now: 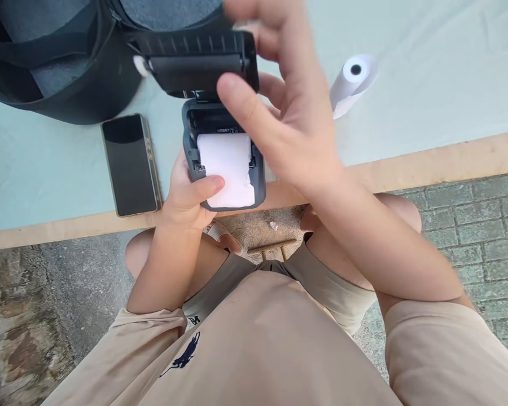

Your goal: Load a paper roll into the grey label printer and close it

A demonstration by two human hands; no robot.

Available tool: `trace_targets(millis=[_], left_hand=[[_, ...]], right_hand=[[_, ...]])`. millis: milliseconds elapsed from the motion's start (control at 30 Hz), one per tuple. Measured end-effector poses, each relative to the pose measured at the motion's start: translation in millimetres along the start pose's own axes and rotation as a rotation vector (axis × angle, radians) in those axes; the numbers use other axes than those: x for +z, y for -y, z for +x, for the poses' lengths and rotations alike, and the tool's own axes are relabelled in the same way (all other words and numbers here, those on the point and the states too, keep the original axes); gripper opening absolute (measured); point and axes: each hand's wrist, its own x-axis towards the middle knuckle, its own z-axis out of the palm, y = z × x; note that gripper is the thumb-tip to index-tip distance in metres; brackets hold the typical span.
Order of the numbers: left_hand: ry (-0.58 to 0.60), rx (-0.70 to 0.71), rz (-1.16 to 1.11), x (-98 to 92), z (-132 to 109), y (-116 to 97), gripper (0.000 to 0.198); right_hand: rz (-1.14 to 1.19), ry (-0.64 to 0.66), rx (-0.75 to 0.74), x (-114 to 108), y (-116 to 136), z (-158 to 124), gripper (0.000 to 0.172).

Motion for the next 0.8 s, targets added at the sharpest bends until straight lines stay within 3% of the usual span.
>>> trace_targets(millis=[100,267,367,467,567,700,800], left_hand=[[0.018,0.020,-0.061,-3.0,2.9,3.7,0.060],[0.018,0.036,-0.098,-10.7,7.8,12.3,0.068],[0.034,0.019,-0.094,-11.9,7.6,14.1,0.068],[0.069,0.030,-0.068,-11.3,6.2,14.0,0.062],[0.073,0.056,-0.041,-11.9,5.7,13.7,0.064],[0.080,0.055,-0.046,-13.3,6.2,12.8,0.071],[0.109,0.070,-0.113,-8.8,5.3,10.4,0.057]], right_hand=[[0.146,-0.070,-0.143,2.7,-8.8,0.8,0.025],[0.091,0.003,-0.367,3.3,-31.5,-1.5,0.032],[0.052,0.052,-0.417,-1.7,-36.0,-4.3,0.033],[0.138,0.143,-0.380,-7.2,-32.8,-8.2,0.028],[0.232,0.110,-0.241,-8.5,-28.3,-12.1,0.025],[0.406,0.165,0.003,-3.8,-25.8,-14.8,0.036],[0.551,0.298,0.103,0.4,-24.8,-16.0,0.047]])
